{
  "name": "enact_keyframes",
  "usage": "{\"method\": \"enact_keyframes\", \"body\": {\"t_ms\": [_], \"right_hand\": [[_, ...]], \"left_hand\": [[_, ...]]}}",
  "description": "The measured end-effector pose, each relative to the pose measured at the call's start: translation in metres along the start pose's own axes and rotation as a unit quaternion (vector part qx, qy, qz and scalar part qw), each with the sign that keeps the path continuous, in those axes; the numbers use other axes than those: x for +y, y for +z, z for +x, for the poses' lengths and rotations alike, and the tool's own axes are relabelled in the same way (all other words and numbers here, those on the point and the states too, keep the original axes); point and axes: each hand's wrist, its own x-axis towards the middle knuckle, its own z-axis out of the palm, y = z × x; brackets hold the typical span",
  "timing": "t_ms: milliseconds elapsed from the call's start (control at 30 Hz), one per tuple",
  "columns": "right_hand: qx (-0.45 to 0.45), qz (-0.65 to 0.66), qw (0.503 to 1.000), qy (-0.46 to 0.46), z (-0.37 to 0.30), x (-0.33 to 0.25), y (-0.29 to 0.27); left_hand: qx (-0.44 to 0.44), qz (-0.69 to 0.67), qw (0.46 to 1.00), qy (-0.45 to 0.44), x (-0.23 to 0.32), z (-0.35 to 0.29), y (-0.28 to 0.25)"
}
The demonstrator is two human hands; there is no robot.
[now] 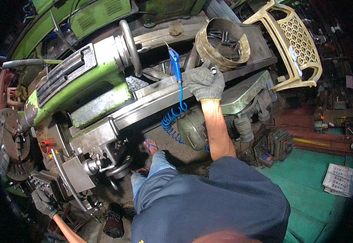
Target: The person operates a green metal lathe, adjusting the tool post and cross-slide while a cylindrical metal workpiece rotates. They use a brush to apply lubricant to the cutting area and manipulate the machine's control levers throughout the process.
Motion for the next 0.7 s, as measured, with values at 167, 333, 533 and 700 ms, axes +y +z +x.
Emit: {"method": "enact_keyframes", "body": {"t_ms": [167, 333, 533, 700], "right_hand": [[0.017, -0.043, 0.995, -0.089, 0.027, -0.008, 0.017], [-0.058, -0.250, 0.965, -0.051, 0.086, -0.101, 0.013], [0.217, -0.492, 0.835, -0.121, 0.006, 0.004, -0.015], [0.216, -0.294, 0.922, 0.132, -0.047, 0.114, -0.093]], "left_hand": [[-0.006, -0.050, 0.999, -0.018, 0.039, 0.008, -0.014], [-0.117, 0.097, 0.982, -0.116, 0.035, 0.000, -0.024], [0.028, 0.085, 0.996, 0.008, 0.112, 0.023, -0.062], [0.074, 0.024, 0.997, 0.009, 0.104, 0.011, -0.069]]}}
